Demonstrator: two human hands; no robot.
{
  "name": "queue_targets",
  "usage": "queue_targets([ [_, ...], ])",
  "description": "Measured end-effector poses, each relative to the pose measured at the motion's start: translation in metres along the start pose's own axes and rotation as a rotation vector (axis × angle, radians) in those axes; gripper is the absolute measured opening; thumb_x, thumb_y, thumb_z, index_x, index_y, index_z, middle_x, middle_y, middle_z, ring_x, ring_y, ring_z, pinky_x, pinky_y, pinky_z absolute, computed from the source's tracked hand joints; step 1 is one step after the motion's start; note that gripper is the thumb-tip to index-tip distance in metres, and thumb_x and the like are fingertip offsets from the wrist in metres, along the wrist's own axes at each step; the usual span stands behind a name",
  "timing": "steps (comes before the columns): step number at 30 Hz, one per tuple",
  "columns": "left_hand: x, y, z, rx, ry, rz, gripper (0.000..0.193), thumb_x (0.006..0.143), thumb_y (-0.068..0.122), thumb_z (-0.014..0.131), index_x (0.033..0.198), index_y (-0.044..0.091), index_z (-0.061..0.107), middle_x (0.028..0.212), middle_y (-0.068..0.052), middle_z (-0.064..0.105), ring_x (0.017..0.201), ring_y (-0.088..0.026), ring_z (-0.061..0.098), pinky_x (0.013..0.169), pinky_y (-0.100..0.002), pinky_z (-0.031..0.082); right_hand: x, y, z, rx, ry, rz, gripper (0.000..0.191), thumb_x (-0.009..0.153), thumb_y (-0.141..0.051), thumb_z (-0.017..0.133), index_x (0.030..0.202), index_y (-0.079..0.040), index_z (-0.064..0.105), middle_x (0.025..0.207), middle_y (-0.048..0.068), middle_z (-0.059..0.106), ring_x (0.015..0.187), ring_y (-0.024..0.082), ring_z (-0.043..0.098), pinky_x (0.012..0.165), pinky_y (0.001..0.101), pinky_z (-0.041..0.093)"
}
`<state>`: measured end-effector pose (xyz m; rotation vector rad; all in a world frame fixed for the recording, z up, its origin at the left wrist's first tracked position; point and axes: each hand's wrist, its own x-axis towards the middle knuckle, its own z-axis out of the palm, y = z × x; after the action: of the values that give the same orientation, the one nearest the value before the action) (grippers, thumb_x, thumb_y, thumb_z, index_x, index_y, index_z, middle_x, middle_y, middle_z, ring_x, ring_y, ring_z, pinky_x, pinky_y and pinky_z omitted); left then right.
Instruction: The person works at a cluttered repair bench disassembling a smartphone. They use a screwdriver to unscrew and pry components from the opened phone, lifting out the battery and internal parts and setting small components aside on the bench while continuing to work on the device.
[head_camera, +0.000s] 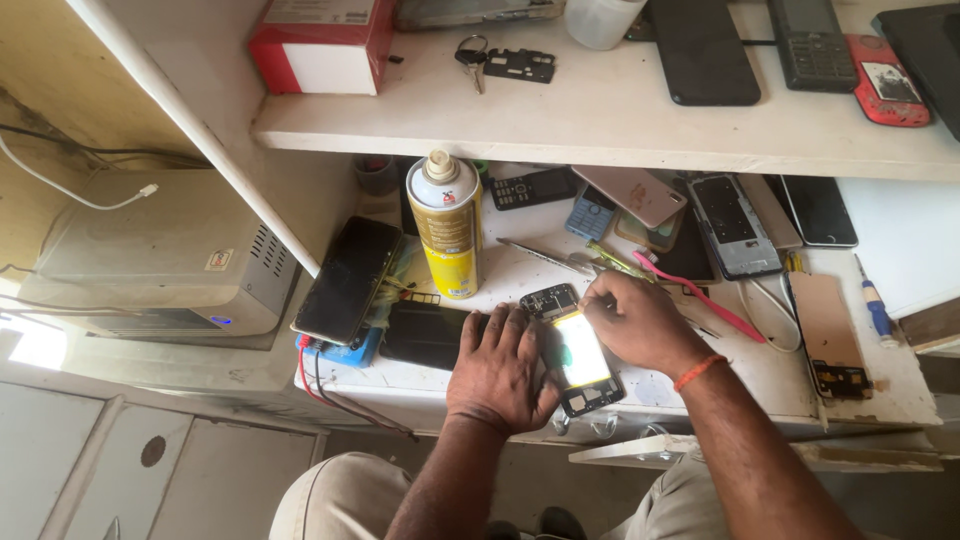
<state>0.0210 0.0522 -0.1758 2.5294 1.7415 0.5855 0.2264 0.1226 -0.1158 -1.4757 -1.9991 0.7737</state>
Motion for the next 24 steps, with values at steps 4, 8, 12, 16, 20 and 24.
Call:
queue_targets([
  [4,0.001,0.001,0.002,0.036,-0.017,0.002,0.080,0.085,0.056,0.048,0.140,-0.001,0.052,0.150,-0.025,0.046,0.144,-0.040,0.037,0.118,-0.061,0.019,-0.008,0.008,0.000,0.079,0.001,0.031,0.018,0.093,-0.021,0.066,0.093,-0.004,0.068,0.087,0.007,0.076,0.080,0.014,0.070,0.071,0.0330,0.057],
  [8,0.002,0.002,0.002,0.070,-0.036,0.010,0.078,0.086,0.058,0.047,0.138,-0.001,0.053,0.150,-0.023,0.046,0.144,-0.039,0.037,0.118,-0.061,0.018,-0.007,0.016,0.002,0.277,0.023,0.080,0.015,0.095,-0.020,0.065,0.100,-0.005,0.067,0.094,0.004,0.073,0.084,0.010,0.067,0.071,0.0296,0.056],
  [12,0.002,0.003,0.001,0.040,-0.017,0.006,0.073,0.088,0.056,0.046,0.139,0.005,0.055,0.149,-0.024,0.048,0.143,-0.039,0.038,0.116,-0.063,0.019,-0.003,0.025,0.001,0.516,-0.061,0.340,0.020,0.095,-0.022,0.066,0.109,-0.008,0.065,0.095,0.005,0.070,0.080,0.011,0.065,0.067,0.0311,0.056],
  [16,0.000,0.003,0.000,0.049,0.037,0.017,0.073,0.088,0.055,0.046,0.141,0.005,0.054,0.147,-0.023,0.050,0.142,-0.038,0.041,0.117,-0.062,0.022,0.000,0.036,0.000,0.763,-0.120,0.394,0.023,0.096,-0.022,0.066,0.113,-0.007,0.062,0.097,0.007,0.064,0.083,0.016,0.067,0.072,0.0342,0.058],
  [20,0.000,0.004,-0.001,0.011,0.039,0.002,0.073,0.090,0.055,0.044,0.143,0.004,0.051,0.146,-0.024,0.051,0.142,-0.039,0.041,0.117,-0.062,0.022,0.001,0.043,0.000,0.858,-0.151,0.437,0.024,0.096,-0.022,0.062,0.115,-0.008,0.060,0.099,0.009,0.067,0.087,0.023,0.072,0.076,0.0390,0.061],
  [24,0.002,0.004,-0.003,-0.013,0.020,-0.006,0.081,0.093,0.061,0.042,0.144,-0.001,0.046,0.145,-0.026,0.050,0.141,-0.040,0.041,0.116,-0.062,0.021,0.002,0.048,0.000,0.989,-0.200,0.417,0.021,0.099,-0.020,0.060,0.116,-0.008,0.059,0.101,0.010,0.067,0.090,0.025,0.071,0.080,0.0433,0.059],
])
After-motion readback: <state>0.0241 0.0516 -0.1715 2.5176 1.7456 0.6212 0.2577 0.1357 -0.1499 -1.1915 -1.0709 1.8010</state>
